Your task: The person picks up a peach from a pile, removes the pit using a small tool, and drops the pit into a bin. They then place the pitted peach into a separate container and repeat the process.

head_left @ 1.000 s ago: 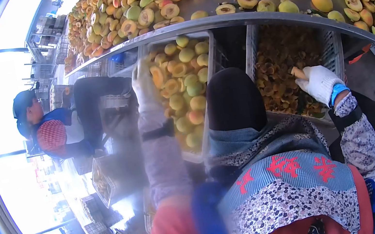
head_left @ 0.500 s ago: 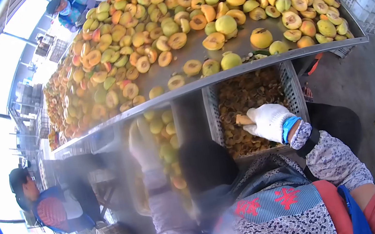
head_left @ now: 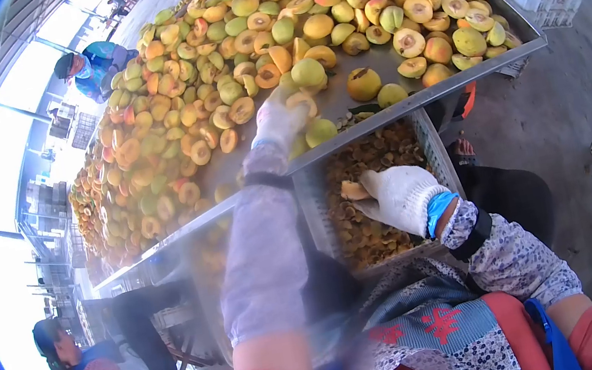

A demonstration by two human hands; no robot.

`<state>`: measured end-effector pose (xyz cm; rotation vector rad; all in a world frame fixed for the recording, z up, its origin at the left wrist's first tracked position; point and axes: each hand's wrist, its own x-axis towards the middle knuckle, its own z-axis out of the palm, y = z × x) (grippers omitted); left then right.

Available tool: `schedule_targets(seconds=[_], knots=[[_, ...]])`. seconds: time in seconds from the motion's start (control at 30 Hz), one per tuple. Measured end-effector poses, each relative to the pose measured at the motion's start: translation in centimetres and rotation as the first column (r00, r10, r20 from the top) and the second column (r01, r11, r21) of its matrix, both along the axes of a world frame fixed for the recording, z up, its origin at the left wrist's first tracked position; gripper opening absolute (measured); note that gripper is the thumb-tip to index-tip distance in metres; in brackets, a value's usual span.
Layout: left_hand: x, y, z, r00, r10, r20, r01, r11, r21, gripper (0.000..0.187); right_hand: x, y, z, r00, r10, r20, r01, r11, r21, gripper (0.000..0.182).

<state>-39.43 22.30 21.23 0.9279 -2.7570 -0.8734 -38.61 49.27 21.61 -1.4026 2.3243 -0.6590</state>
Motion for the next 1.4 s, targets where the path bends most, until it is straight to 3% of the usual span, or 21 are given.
schedule_targets(seconds=[0.07, 0.1, 0.13, 0.2, 0.23, 0.27, 0.3, 0.33, 0.37, 0.4, 0.43, 0.47, 0.5, 0.6, 0.83, 0.97, 1.03, 1.13, 1.23, 1.3, 1.4], knots=[[2.0, 0.6, 0.2, 0.956, 0.134, -0.262, -0.019, 0.916, 0.4, 0.049, -0.2, -0.1, -0.3, 0.998, -0.069, -0.003, 0.068, 0.993, -0.099, 0.032], [2.9, 2.0, 1.6, 0.919, 0.245, -0.308, -0.026, 0.819, 0.574, 0.041, -0.4, -0.2, -0.1, 0.993, -0.114, 0.009, 0.113, 0.967, -0.23, 0.03], [3.9, 3.5, 2.9, 0.921, 0.241, -0.307, -0.025, 0.821, 0.57, 0.041, -0.4, -0.2, 0.2, 0.988, -0.154, 0.028, 0.154, 0.922, -0.355, 0.029], [6.1, 6.4, 5.1, 0.808, 0.375, -0.455, 0.099, 0.674, 0.732, 0.04, -0.1, -0.8, 1.2, 0.979, -0.158, 0.13, 0.199, 0.886, -0.419, 0.027], [7.2, 7.6, 5.7, 0.806, 0.38, -0.455, 0.096, 0.675, 0.732, 0.04, 0.1, -1.0, 1.3, 0.966, -0.12, 0.23, 0.22, 0.848, -0.482, 0.027], [8.1, 8.8, 5.9, 0.803, 0.002, -0.596, 0.11, 0.982, 0.151, 0.043, 0.3, -1.2, 1.4, 0.943, -0.074, 0.324, 0.248, 0.807, -0.537, 0.029], [8.7, 9.9, 5.7, 0.797, -0.381, -0.468, 0.122, 0.861, -0.494, 0.045, 0.5, -1.3, 1.0, 0.946, -0.078, 0.313, 0.233, 0.836, -0.497, 0.027], [8.8, 10.2, 3.1, 0.737, -0.294, -0.609, 0.052, 0.923, -0.382, 0.054, 0.9, -1.4, 0.9, 0.947, -0.075, 0.313, 0.23, 0.838, -0.494, 0.027], [8.6, 11.5, 2.1, 0.564, -0.067, -0.823, 0.167, 0.985, 0.035, 0.049, 1.2, -1.6, 0.9, 0.934, -0.082, 0.348, 0.244, 0.858, -0.452, 0.028], [8.4, 12.6, 1.7, 0.403, 0.25, -0.88, 0.355, 0.844, 0.403, 0.046, 1.5, -1.7, 0.8, 0.92, -0.091, 0.381, 0.255, 0.877, -0.406, 0.028], [8.3, 12.8, 1.7, 0.399, 0.257, -0.88, 0.353, 0.843, 0.406, 0.046, 1.6, -2.0, -0.2, 0.919, -0.072, 0.389, 0.239, 0.884, -0.402, 0.03], [8.1, 13.3, 2.6, 0.39, 0.547, -0.741, 0.422, 0.609, 0.672, 0.043, 1.6, -2.0, -0.6, 0.919, -0.072, 0.387, 0.236, 0.887, -0.396, 0.03], [8.0, 13.5, 3.1, 0.406, 0.763, -0.503, 0.482, 0.289, 0.827, 0.046, 1.7, -2.1, -0.8, 0.929, -0.091, 0.358, 0.223, 0.911, -0.347, 0.031], [8.0, 13.2, 3.6, 0.437, 0.779, -0.449, 0.38, 0.292, 0.878, 0.055, 1.5, -2.1, 0.1, 0.942, -0.102, 0.319, 0.201, 0.934, -0.295, 0.033], [8.5, 13.5, 3.4, 0.48, 0.746, -0.461, 0.302, 0.353, 0.886, 0.051, 2.0, -2.7, 0.9, 0.935, -0.086, 0.343, 0.163, 0.966, -0.201, 0.033], [8.2, 14.6, 3.4, 0.399, 0.776, -0.489, 0.302, 0.392, 0.869, 0.048, 2.4, -2.4, 0.4, 0.926, -0.05, 0.373, 0.18, 0.93, -0.322, 0.036], [8.2, 14.8, 3.3, 0.379, 0.779, -0.499, 0.302, 0.406, 0.863, 0.048, 2.3, -2.4, -0.1, 0.95, -0.079, 0.303, 0.171, 0.941, -0.291, 0.02], [8.6, 14.8, 3.3, 0.408, 0.764, -0.5, 0.28, 0.417, 0.865, 0.048, 1.8, -2.4, 0.6, 0.974, -0.097, 0.207, 0.135, 0.975, -0.177, 0.022], [8.8, 14.5, 3.6, 0.46, 0.754, -0.469, 0.241, 0.402, 0.883, 0.047, 2.0, -2.1, 0.1, 0.939, -0.077, 0.335, 0.147, 0.971, -0.187, 0.035], [8.9, 14.1, 3.4, 0.56, 0.7, -0.442, 0.172, 0.424, 0.889, 0.045, 2.2, -1.8, 0.1, 0.93, -0.074, 0.361, 0.146, 0.974, -0.176, 0.035], [8.5, 14.6, 4.0, 0.529, 0.764, -0.369, 0.078, 0.389, 0.918, 0.044, 2.6, -1.6, -0.3, 0.909, -0.051, 0.415, 0.138, 0.973, -0.184, 0.035]])
